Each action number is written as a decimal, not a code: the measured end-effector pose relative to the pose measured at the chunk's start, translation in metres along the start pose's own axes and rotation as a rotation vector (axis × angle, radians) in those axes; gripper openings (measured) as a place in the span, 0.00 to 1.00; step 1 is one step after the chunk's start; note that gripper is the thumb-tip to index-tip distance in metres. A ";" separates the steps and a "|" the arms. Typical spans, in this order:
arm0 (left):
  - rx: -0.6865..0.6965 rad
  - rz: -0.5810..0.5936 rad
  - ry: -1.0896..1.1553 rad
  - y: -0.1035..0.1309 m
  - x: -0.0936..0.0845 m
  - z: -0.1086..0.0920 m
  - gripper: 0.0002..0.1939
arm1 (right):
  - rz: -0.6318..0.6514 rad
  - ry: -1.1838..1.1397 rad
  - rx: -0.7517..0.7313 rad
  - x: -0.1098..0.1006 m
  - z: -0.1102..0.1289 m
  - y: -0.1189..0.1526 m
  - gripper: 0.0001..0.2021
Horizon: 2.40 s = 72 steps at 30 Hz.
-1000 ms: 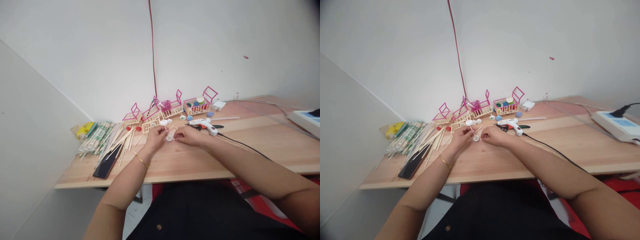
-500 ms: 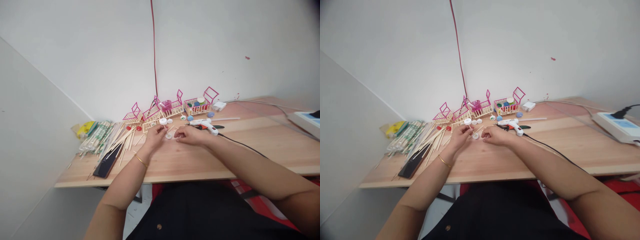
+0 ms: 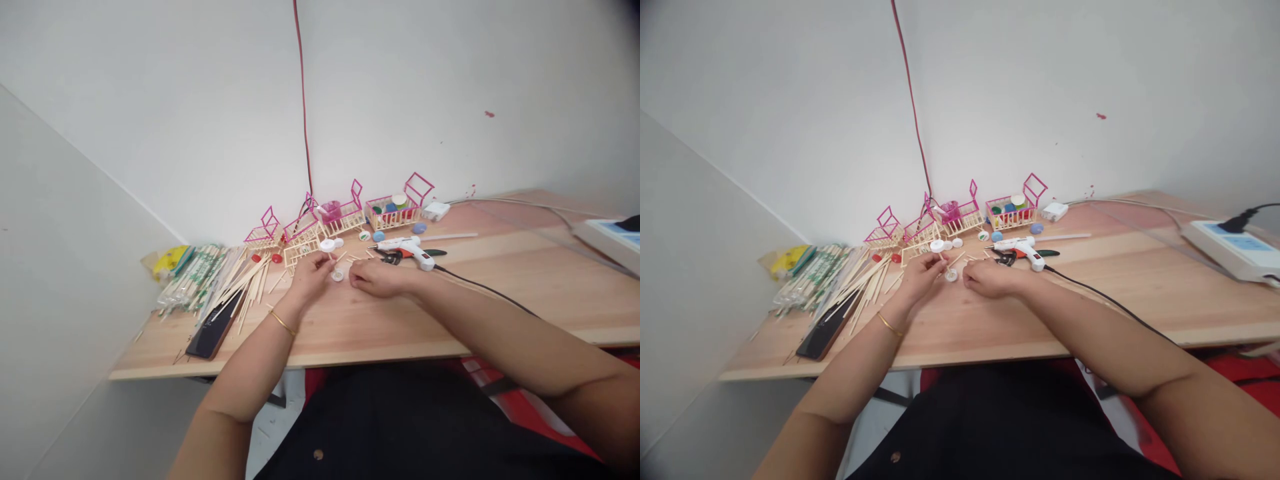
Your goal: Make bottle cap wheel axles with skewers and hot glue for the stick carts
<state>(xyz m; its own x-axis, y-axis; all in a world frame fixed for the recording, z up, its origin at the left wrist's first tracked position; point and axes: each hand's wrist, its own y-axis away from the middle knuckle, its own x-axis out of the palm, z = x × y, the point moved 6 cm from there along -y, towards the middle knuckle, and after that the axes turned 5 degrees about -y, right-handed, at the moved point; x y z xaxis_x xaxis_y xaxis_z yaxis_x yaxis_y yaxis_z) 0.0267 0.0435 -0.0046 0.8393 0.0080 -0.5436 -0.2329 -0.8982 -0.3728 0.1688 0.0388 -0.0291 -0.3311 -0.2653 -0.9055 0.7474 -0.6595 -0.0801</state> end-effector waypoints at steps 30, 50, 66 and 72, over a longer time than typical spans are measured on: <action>0.001 -0.003 0.006 0.000 0.001 0.001 0.07 | -0.014 -0.200 -0.008 -0.007 0.004 0.004 0.02; -0.048 -0.017 0.040 -0.001 -0.003 0.001 0.08 | -0.514 -0.341 -0.018 -0.048 0.004 0.008 0.11; -0.059 -0.026 0.037 -0.004 -0.005 0.010 0.08 | 0.101 -0.486 -0.538 0.004 0.099 0.019 0.20; -0.037 -0.035 0.050 -0.003 -0.004 0.011 0.09 | -0.060 -0.469 -0.258 0.003 0.064 0.006 0.12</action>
<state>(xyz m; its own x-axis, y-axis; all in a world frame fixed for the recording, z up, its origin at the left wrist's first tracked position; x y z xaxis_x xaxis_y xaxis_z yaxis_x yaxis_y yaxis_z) 0.0191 0.0512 -0.0092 0.8704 0.0182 -0.4920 -0.1855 -0.9135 -0.3620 0.1355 -0.0110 -0.0051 -0.5549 -0.5571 -0.6179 0.8171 -0.5044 -0.2791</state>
